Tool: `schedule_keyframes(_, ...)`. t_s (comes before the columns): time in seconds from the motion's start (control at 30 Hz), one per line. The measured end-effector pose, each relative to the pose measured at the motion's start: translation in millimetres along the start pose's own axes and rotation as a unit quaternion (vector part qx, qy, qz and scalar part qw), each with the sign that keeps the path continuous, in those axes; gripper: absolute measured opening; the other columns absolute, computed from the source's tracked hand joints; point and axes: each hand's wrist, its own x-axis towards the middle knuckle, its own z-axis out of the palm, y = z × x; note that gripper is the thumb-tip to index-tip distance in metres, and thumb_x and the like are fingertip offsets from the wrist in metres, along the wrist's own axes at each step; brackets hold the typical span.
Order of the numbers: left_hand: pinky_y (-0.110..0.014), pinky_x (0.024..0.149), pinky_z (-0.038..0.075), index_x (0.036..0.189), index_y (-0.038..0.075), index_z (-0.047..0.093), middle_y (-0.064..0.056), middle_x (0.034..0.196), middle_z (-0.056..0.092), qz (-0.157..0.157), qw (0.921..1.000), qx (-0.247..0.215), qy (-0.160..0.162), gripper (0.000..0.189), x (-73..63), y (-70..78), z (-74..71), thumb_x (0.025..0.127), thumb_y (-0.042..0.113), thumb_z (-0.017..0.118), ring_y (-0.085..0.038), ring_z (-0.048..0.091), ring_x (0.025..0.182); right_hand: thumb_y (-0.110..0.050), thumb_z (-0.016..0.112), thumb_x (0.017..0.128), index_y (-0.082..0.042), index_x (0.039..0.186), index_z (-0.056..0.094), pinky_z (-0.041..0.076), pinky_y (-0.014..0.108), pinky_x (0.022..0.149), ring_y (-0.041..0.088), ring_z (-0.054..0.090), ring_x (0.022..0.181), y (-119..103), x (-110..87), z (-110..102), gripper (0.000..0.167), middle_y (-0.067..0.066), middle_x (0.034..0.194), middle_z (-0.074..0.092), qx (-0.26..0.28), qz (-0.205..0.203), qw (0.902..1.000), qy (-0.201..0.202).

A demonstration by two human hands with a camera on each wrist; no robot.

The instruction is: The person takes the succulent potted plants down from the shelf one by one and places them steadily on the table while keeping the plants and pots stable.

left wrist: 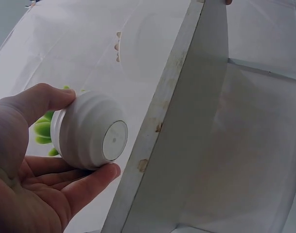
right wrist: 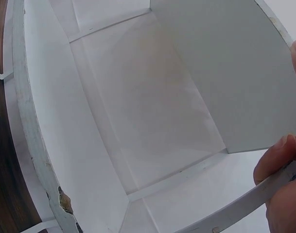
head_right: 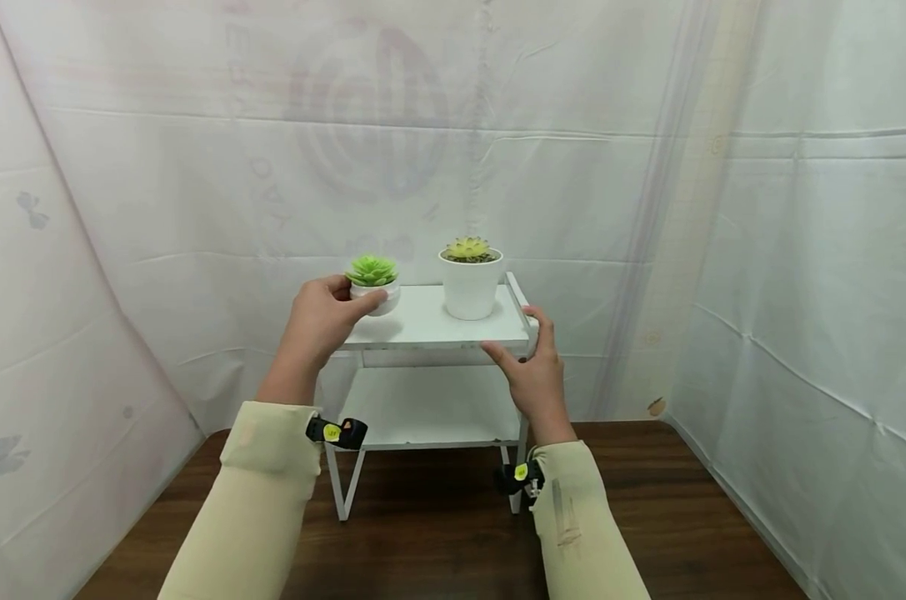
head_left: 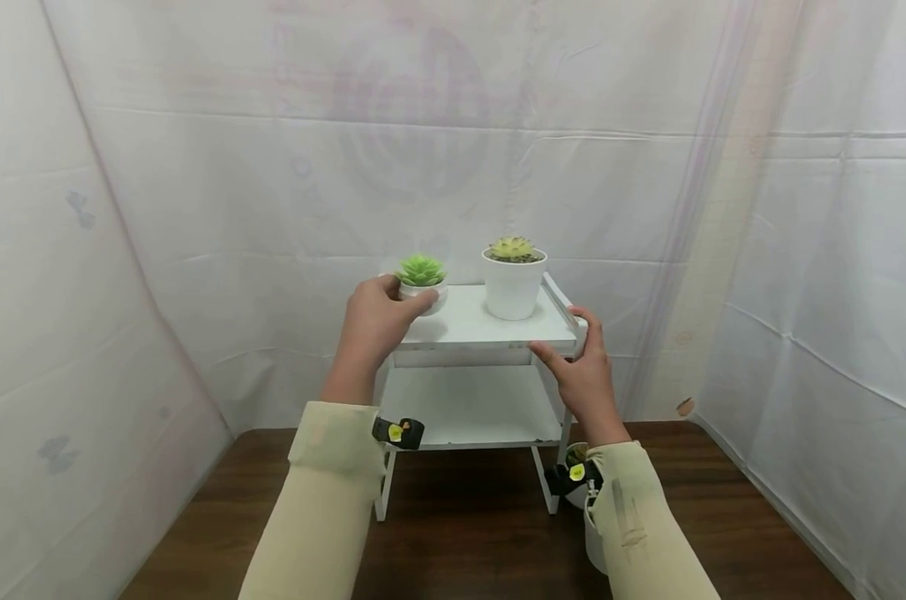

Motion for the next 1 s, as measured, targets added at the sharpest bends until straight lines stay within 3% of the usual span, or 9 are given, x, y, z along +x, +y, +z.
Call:
schedule_keyframes(0.2, -0.035, 0.066, 0.041, 0.097, 0.01, 0.058, -0.006, 0.088, 0.055, 0.016, 0.9998, 0.009, 0.003, 0.04, -8.9, 0.4, -5.6, 0.086, 0.047, 0.067, -0.023, 0.046, 0.079, -0.054, 0.075, 0.078, -0.039, 0.144, 0.027, 0.047, 0.049, 0.088, 0.035, 0.053, 0.115, -1, 0.8, -1, 0.084, 0.02, 0.146, 0.039, -0.002, 0.002, 1.0, 0.001)
schedule_keyframes(0.43, -0.036, 0.078, 0.048, 0.118, 0.013, 0.062, -0.006, 0.113, 0.066, 0.013, 0.9998, -0.008, -0.007, 0.047, -15.4, -3.8, -12.1, 0.086, 0.047, 0.067, -0.023, 0.057, 0.096, -0.056, 0.074, 0.078, -0.04, 0.144, 0.027, 0.048, 0.049, 0.085, 0.036, 0.054, 0.112, 0, 1.1, -3, 0.083, 0.021, 0.145, 0.04, -0.011, 0.005, 0.9999, 0.003)
schedule_keyframes(0.57, -0.038, 0.081, 0.049, 0.122, 0.013, 0.062, -0.007, 0.115, 0.067, 0.017, 0.9998, -0.01, -0.008, 0.05, -18.9, -6.4, -15.2, 0.086, 0.046, 0.068, -0.023, 0.059, 0.099, -0.055, 0.075, 0.078, -0.04, 0.144, 0.027, 0.048, 0.049, 0.084, 0.036, 0.055, 0.111, 1, 0.9, -4, 0.083, 0.021, 0.144, 0.041, -0.013, 0.005, 0.9999, 0.004)
schedule_keyframes(0.8, -0.043, 0.092, 0.051, 0.135, 0.011, 0.056, -0.01, 0.128, 0.064, 0.028, 0.9993, -0.023, -0.007, 0.06, -25.3, -10.3, -19.9, 0.086, 0.043, 0.07, -0.024, 0.06, 0.114, -0.055, 0.073, 0.079, -0.04, 0.145, 0.026, 0.046, 0.043, 0.075, 0.034, 0.053, 0.095, 1, 0.7, -6, 0.082, 0.022, 0.139, 0.043, -0.021, -0.001, 0.9998, 0.004)
schedule_keyframes(1.0, -0.044, 0.094, 0.05, 0.135, 0.012, 0.056, -0.01, 0.129, 0.063, 0.03, 0.9991, -0.022, -0.02, 0.061, -30.7, -14.1, -24.4, 0.086, 0.045, 0.07, -0.024, 0.059, 0.115, -0.053, 0.074, 0.079, -0.039, 0.145, 0.026, 0.047, 0.046, 0.08, 0.036, 0.054, 0.104, 1, -0.3, -8, 0.082, 0.021, 0.142, 0.04, -0.014, -0.001, 0.9999, 0.003)
